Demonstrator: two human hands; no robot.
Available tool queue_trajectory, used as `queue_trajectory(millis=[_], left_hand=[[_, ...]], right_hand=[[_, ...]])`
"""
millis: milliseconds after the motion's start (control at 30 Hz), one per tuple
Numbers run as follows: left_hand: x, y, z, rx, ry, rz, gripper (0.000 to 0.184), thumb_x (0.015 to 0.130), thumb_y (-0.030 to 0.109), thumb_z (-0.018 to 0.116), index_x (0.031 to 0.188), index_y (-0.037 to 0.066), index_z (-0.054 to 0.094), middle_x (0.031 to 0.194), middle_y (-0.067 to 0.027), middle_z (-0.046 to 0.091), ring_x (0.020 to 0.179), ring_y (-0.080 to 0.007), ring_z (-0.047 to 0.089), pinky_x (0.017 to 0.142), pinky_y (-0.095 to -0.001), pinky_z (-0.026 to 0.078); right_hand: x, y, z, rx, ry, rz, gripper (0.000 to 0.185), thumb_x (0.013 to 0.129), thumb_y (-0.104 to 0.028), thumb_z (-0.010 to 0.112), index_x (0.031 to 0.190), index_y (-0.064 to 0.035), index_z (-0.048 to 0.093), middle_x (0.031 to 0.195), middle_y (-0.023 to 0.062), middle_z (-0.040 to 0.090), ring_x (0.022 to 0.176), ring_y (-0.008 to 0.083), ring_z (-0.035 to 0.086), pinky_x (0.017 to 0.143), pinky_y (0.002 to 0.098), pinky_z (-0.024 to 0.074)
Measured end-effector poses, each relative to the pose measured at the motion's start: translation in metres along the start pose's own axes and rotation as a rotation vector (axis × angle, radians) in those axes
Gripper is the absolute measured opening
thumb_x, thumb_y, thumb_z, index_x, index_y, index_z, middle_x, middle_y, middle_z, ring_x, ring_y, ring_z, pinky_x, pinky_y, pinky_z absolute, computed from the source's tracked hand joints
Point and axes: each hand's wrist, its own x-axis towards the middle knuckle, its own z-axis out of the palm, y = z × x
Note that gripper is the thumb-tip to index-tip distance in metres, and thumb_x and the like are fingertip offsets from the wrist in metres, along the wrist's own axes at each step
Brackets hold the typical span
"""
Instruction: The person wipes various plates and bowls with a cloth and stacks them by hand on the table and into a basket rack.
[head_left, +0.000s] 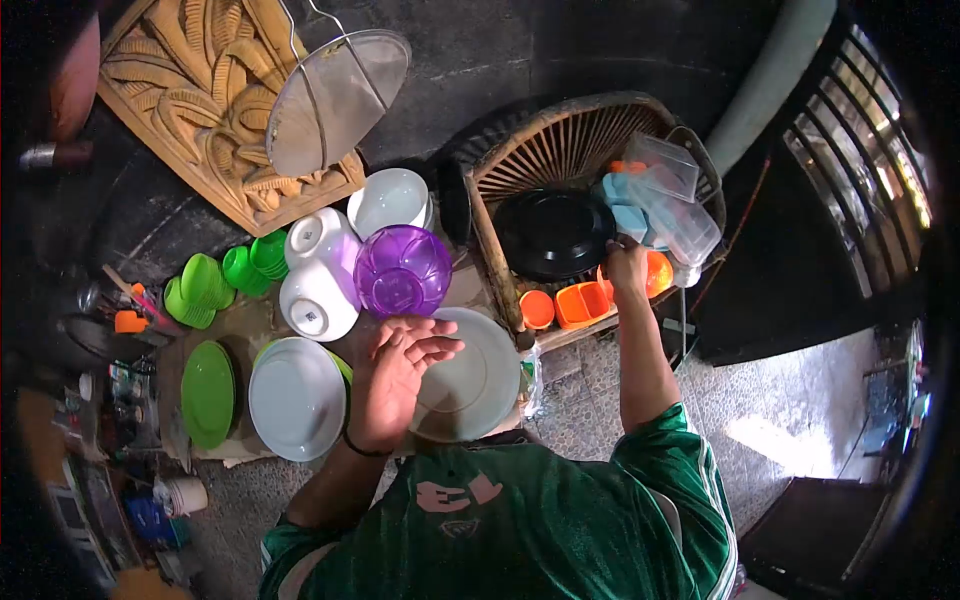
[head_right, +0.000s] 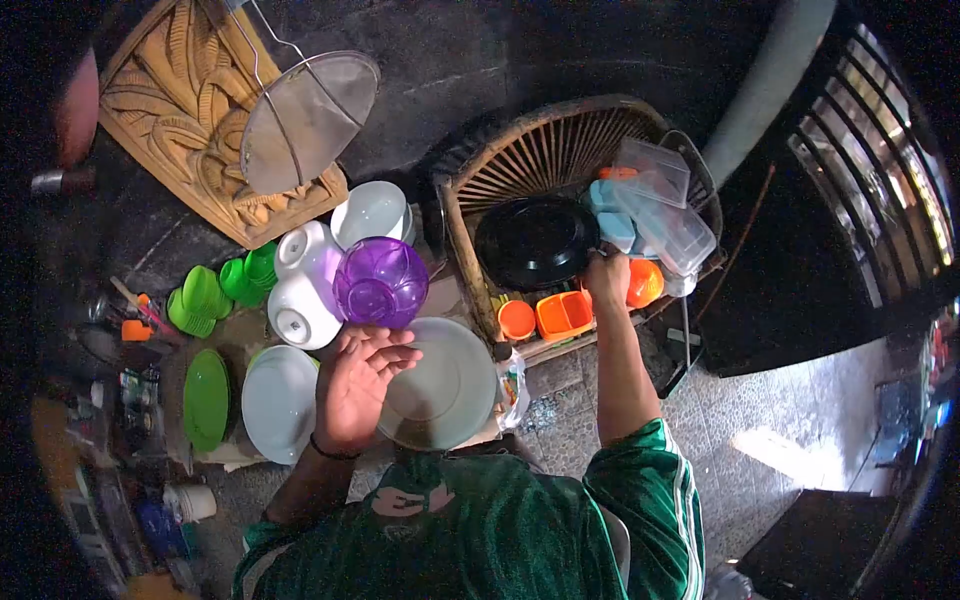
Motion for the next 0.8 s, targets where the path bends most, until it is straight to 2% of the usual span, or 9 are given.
queue_trajectory(millis=[167,267,333,467,533,567,633,733,800], left_hand=[[-0.011,0.002,-0.004,-0.058,0.205,0.034,0.034,0.111,0.031,0.052,0.126,0.002,0.059,0.126,-0.0232,0.069,0.116,-0.0368,0.069,0.108,-0.0506,0.051],[-0.015,0.004,-0.007,-0.056,0.270,0.069,0.037,0.111,0.033,0.051,0.126,0.001,0.058,0.126,-0.0231,0.069,0.115,-0.0362,0.069,0.108,-0.0502,0.051],[-0.018,0.007,-0.005,-0.039,0.298,0.080,0.038,0.111,0.035,0.050,0.125,0.000,0.057,0.125,-0.0229,0.069,0.114,-0.0359,0.069,0.108,-0.0498,0.051],[-0.025,0.010,-0.007,-0.019,0.355,0.098,0.037,0.111,0.035,0.049,0.124,0.001,0.057,0.125,-0.0227,0.069,0.114,-0.0357,0.069,0.107,-0.0492,0.052],[-0.028,0.012,-0.009,-0.013,0.366,0.102,0.036,0.111,0.034,0.048,0.123,0.001,0.057,0.124,-0.0224,0.069,0.114,-0.0356,0.069,0.107,-0.0491,0.052],[-0.031,0.013,-0.011,-0.009,0.371,0.104,0.036,0.112,0.035,0.047,0.125,0.002,0.056,0.124,-0.0208,0.068,0.113,-0.0342,0.069,0.106,-0.0487,0.053],[-0.037,0.014,-0.014,-0.007,0.380,0.107,0.036,0.113,0.036,0.046,0.126,0.003,0.055,0.123,-0.0191,0.067,0.113,-0.0327,0.068,0.105,-0.0482,0.053],[-0.048,0.017,-0.020,-0.004,0.420,0.134,0.037,0.113,0.036,0.046,0.125,0.003,0.055,0.122,-0.0180,0.066,0.111,-0.0317,0.068,0.105,-0.0475,0.053],[-0.058,0.021,-0.026,-0.002,0.461,0.198,0.036,0.113,0.037,0.047,0.124,0.003,0.055,0.120,-0.0168,0.066,0.109,-0.0308,0.069,0.104,-0.0471,0.053]], right_hand=[[0.022,0.020,0.016,-0.028,-0.048,0.018,0.020,0.101,-0.012,0.065,0.114,0.0035,0.068,0.068,0.0085,0.062,0.050,0.0174,0.059,0.048,0.0339,0.0472],[0.006,-0.011,0.015,-0.174,-0.063,0.012,0.022,0.102,-0.015,0.066,0.115,0.0024,0.065,0.072,0.0123,0.067,0.054,0.0188,0.066,0.051,0.0342,0.0542],[0.004,-0.017,0.016,-0.175,0.001,-0.007,0.038,0.101,-0.023,0.069,0.131,-0.0013,0.059,0.077,0.0182,0.073,0.063,0.0246,0.075,0.056,0.0384,0.0574],[0.007,-0.021,0.015,-0.354,-0.049,-0.078,0.048,0.099,-0.025,0.072,0.136,-0.0012,0.053,0.084,0.0229,0.075,0.063,0.0258,0.075,0.057,0.0391,0.0588],[-0.003,-0.035,0.015,-0.336,-0.084,-0.035,0.049,0.097,-0.033,0.073,0.135,-0.0045,0.059,0.096,0.0243,0.077,0.077,0.0325,0.079,0.071,0.0460,0.0617],[-0.004,-0.031,0.016,-0.338,-0.084,-0.032,0.049,0.097,-0.033,0.073,0.135,-0.0045,0.059,0.096,0.0243,0.077,0.077,0.0325,0.079,0.071,0.0460,0.0617],[-0.009,-0.028,0.021,-0.656,-0.052,-0.347,0.046,0.098,-0.043,0.071,0.130,-0.0095,0.066,0.110,0.0227,0.078,0.097,0.0406,0.077,0.087,0.0527,0.0595],[-0.035,-0.056,0.031,-0.835,-0.167,-0.300,0.045,0.099,-0.051,0.067,0.127,-0.0158,0.072,0.115,0.0194,0.078,0.112,0.0449,0.072,0.096,0.0554,0.0564],[-0.039,-0.053,0.038,-0.878,-0.203,-0.349,0.044,0.099,-0.050,0.067,0.127,-0.0171,0.073,0.117,0.0199,0.077,0.112,0.0453,0.072,0.096,0.0560,0.0565]])
